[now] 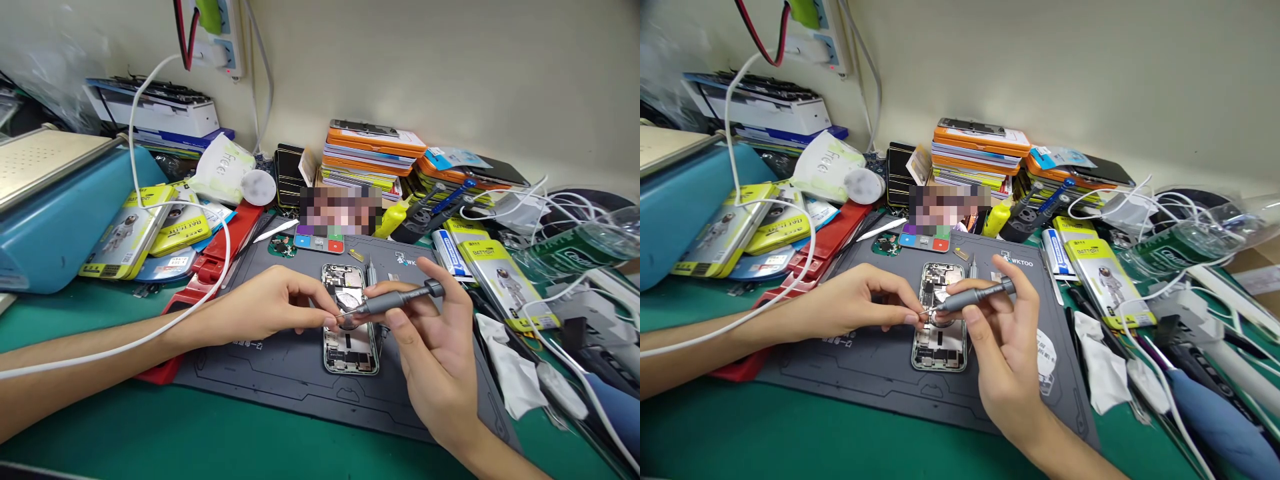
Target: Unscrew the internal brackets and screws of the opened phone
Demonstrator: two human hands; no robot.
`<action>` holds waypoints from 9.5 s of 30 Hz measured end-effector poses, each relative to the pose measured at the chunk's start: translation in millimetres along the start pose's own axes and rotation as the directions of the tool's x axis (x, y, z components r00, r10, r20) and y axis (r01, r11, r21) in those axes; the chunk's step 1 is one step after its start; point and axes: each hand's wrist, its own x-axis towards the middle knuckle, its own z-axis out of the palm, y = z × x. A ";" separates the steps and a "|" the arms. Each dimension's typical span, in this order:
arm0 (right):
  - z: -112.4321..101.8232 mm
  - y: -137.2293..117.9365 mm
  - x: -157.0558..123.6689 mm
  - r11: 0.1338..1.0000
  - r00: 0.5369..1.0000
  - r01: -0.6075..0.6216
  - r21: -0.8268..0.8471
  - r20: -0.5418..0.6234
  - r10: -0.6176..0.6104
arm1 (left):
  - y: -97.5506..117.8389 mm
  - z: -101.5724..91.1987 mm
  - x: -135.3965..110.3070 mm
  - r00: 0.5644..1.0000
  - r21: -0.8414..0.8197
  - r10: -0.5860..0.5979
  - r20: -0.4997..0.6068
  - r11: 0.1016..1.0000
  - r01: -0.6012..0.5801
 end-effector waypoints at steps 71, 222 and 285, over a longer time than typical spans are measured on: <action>-1.9 3.6 4.9 0.984 0.991 -0.130 0.122 0.031 0.127 | 0.0 1.1 0.3 0.999 -0.077 -0.007 0.032 0.997 0.010; -19.4 14.3 -13.3 0.820 0.886 0.429 -0.380 0.353 -0.300 | 1.0 1.3 0.0 0.998 0.317 0.037 -0.047 0.948 -0.021; -20.6 -4.6 1.1 0.606 0.711 0.681 -0.411 0.567 -0.416 | -0.7 4.8 -1.5 0.989 0.457 0.145 0.000 0.880 -0.129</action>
